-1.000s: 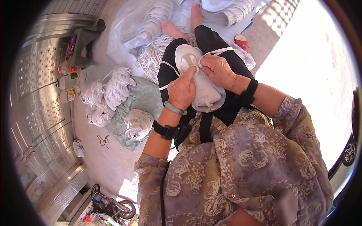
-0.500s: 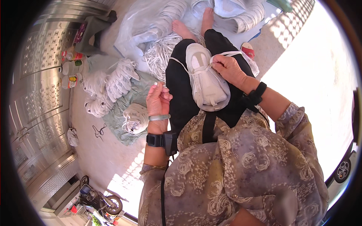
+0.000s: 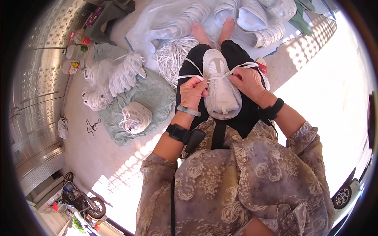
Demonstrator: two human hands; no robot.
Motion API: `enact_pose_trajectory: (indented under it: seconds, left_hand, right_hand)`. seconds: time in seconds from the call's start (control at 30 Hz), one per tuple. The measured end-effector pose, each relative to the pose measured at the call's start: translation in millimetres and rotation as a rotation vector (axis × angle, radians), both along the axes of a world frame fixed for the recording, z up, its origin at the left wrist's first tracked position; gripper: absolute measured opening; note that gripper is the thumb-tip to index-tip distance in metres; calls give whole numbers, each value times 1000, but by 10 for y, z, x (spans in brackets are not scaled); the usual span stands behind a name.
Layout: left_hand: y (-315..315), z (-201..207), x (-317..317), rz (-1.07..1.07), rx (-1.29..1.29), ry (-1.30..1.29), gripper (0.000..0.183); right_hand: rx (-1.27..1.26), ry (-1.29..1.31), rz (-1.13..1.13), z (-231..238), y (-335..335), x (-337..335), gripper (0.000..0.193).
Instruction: Lacing several pairs of white athletic shoes while sitting on a ground covering.
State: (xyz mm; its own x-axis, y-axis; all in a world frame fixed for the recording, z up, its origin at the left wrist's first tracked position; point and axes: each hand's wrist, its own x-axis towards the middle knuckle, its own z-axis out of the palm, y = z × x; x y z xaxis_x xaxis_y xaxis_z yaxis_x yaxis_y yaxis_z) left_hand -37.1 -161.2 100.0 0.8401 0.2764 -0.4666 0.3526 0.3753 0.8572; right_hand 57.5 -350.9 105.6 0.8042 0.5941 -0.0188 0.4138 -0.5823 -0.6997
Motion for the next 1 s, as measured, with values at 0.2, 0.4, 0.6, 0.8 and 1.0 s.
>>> enact_pose_trajectory:
  seconds: [0.2,0.4,0.6,0.8,1.0]
  left_hand:
    - [-62,-128,-14,21,167,-125,11]
    - [-113,-260,77,101,411,-161,18]
    - [-114,-303,126,103,519,-169,18]
    - [-117,-247,146,74,568,-199,18]
    - [-110,-222,223,-92,1145,-439,10]
  right_hand:
    - [70,-476,453,224,120,-145,16]
    - [-157,-631,490,277,192,-206,32]
    - [-173,-617,442,269,186,-191,43]
    - [-132,-576,397,243,204,-190,42]
    - [-92,-546,364,182,174,-193,37]
